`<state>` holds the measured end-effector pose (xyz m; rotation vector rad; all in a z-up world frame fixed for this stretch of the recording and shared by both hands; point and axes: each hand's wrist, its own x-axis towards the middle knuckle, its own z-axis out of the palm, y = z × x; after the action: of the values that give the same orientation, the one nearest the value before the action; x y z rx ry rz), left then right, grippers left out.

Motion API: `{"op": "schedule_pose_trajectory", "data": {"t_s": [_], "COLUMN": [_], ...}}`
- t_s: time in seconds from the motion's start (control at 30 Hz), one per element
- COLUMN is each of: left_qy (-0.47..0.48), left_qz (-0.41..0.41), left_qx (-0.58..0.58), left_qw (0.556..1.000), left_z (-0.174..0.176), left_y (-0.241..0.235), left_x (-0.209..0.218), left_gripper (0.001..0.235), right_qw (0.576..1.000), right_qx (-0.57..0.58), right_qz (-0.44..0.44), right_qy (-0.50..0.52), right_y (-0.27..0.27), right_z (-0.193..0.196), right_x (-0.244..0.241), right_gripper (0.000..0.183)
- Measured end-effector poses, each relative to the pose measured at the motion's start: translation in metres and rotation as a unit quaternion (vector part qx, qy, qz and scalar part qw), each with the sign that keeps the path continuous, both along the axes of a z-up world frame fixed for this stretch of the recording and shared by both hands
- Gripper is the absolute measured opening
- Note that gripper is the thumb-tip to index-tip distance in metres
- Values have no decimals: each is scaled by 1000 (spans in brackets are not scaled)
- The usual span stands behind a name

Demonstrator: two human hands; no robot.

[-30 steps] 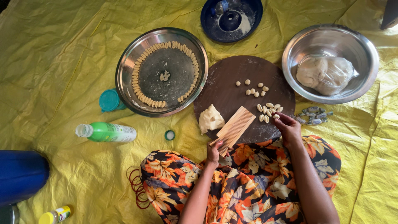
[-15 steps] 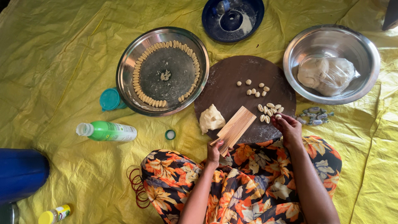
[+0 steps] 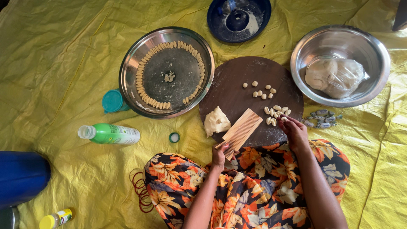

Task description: The person sits on a yellow tarp and repeatedly picks up small dough balls, presses them against a grooved wooden board to create ridges, and places the shaped pieces onto a metal tray. The process continues with multiple dough pieces throughout the clip.

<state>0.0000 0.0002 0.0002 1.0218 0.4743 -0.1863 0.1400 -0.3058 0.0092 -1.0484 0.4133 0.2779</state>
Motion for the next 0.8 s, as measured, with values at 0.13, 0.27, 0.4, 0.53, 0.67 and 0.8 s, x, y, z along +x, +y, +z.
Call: {"op": "schedule_pose_trajectory", "data": {"t_s": [0.13,0.27,0.4,0.53,0.67,0.8], "left_qy": [-3,4,-4,2,-1,1], "left_qz": [2,-1,-3,1,-1,2], "left_qx": [-4,1,-1,-7,-9,-6], "left_qw": [1000,1000,1000,1000,1000,1000], "left_z": [1,3,5,4,3,2], "left_y": [0,0,0,0,0,0], "left_x": [0,0,0,0,0,0], "left_gripper": [34,35,35,33,33,34], "right_qw": [997,997,999,1000,997,998], "right_qx": [-76,-80,-34,4,-81,-65], "right_qz": [6,4,-4,-4,4,10], "right_qy": [5,5,12,13,13,0], "right_y": [-3,-7,-6,-5,-8,-13], "right_z": [-7,-12,-8,-8,-18,-27], "right_x": [0,-1,0,0,1,1], "right_gripper": [28,28,27,29,27,28]}}
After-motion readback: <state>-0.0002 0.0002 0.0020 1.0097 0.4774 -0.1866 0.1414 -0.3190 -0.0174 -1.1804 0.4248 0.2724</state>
